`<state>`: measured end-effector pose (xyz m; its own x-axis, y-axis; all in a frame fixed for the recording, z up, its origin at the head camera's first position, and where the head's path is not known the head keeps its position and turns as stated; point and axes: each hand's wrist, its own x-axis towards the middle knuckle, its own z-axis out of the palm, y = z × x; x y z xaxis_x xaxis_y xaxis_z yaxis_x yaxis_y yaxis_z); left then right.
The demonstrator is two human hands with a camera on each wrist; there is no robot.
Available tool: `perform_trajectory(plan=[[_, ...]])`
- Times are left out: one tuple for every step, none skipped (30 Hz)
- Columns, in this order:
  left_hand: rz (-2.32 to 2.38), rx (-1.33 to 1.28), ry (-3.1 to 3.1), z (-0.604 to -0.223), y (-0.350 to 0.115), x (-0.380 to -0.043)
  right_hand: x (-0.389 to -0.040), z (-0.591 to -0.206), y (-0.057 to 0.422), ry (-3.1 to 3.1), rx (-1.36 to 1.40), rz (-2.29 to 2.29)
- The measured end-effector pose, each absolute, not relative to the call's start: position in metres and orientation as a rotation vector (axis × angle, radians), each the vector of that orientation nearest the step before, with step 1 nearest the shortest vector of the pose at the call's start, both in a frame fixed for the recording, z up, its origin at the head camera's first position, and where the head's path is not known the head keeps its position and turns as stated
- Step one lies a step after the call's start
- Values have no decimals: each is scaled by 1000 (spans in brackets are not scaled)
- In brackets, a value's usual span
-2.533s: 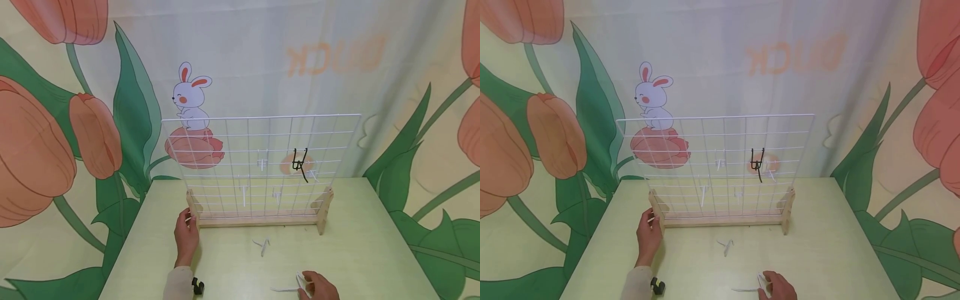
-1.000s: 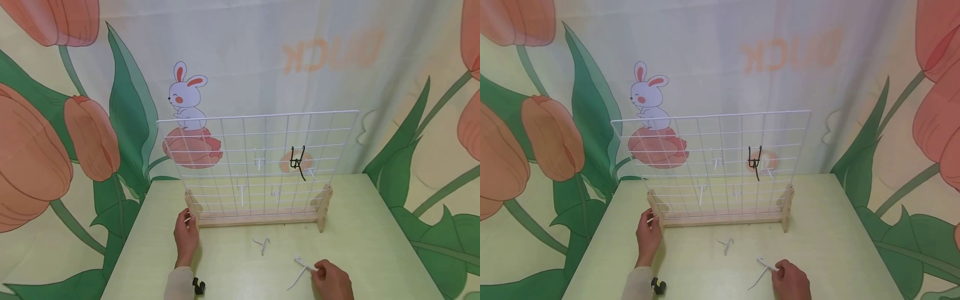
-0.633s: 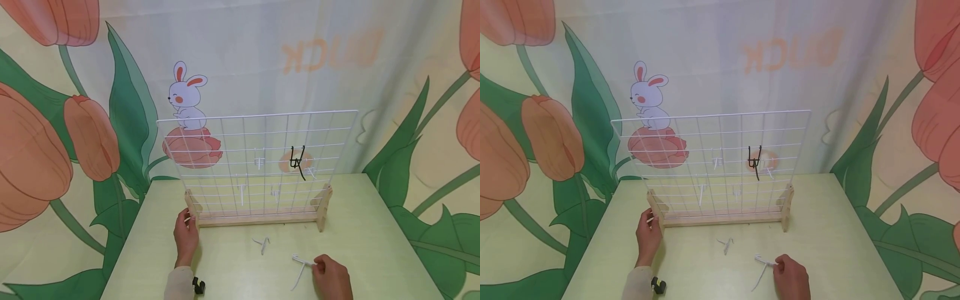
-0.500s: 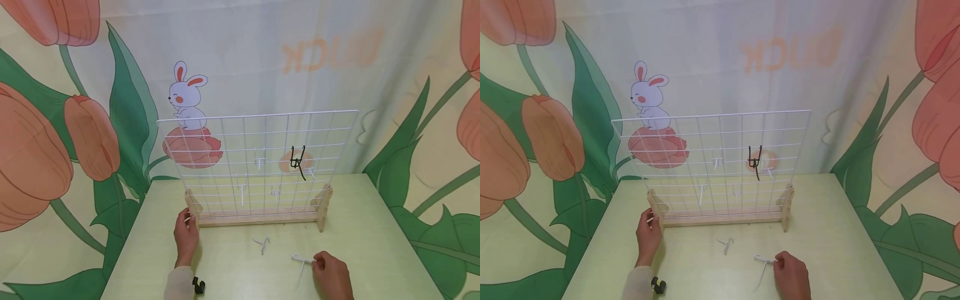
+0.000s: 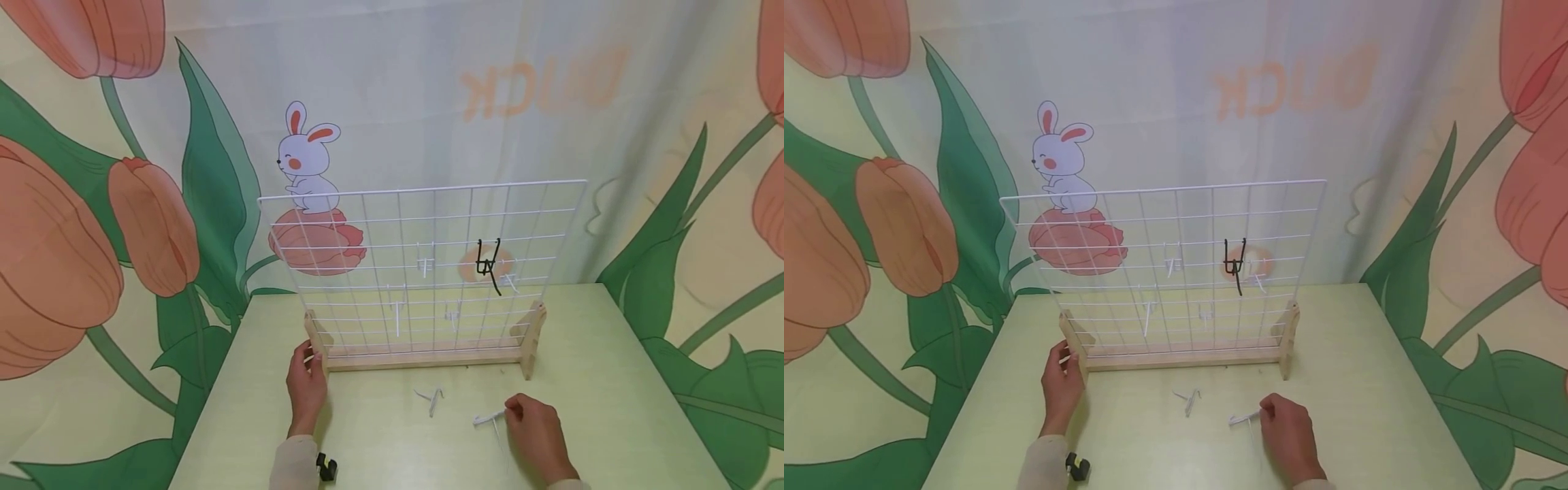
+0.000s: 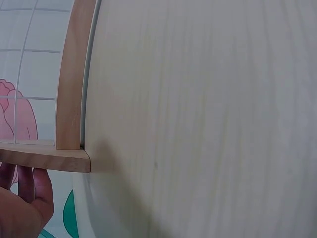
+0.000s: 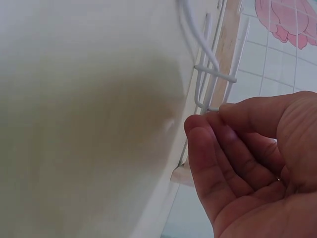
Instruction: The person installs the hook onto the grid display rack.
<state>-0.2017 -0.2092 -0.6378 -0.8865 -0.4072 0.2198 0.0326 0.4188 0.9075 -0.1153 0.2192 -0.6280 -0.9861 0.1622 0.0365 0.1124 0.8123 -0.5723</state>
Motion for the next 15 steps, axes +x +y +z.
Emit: perform_trajectory(plan=[[-1467,319,-2269,-638,-209,-202,-117,-629,219,-2899,-199,902],[-1468,314,-2268,-639,-209,-202,-119,-629,218,-2889,-182,894],[-1466,316,-2267,-639,-209,-202,-120,-630,217,-2882,-166,890],[-1462,313,-2266,-639,-209,-202,-121,-630,216,-2882,-161,894],[-1462,310,-2264,-639,-210,-202,-122,-630,215,-2888,-161,896],[-1464,307,-2261,-639,-210,-202,-122,-629,214,-2894,-167,897],[-1466,302,-2258,-639,-210,-202,-123,-629,212,-2902,-175,898],[-1466,300,-2256,-638,-210,-202,-122,-628,211,-2907,-185,896],[-1467,303,-2256,-638,-210,-202,-121,-627,210,-2910,-193,900],[-1470,299,-2257,-638,-210,-201,-119,-627,210,-2916,-208,902],[-1473,300,-2257,-637,-209,-201,-117,-625,209,-2917,-218,907],[-1471,302,-2261,-637,-209,-201,-114,-624,209,-2917,-225,912],[-1466,303,-2267,-637,-209,-201,-111,-624,208,-2920,-229,919],[-1460,303,-2272,-637,-209,-200,-109,-623,207,-2924,-233,931],[-1458,298,-2275,-636,-209,-200,-106,-623,206,-2931,-239,947]])
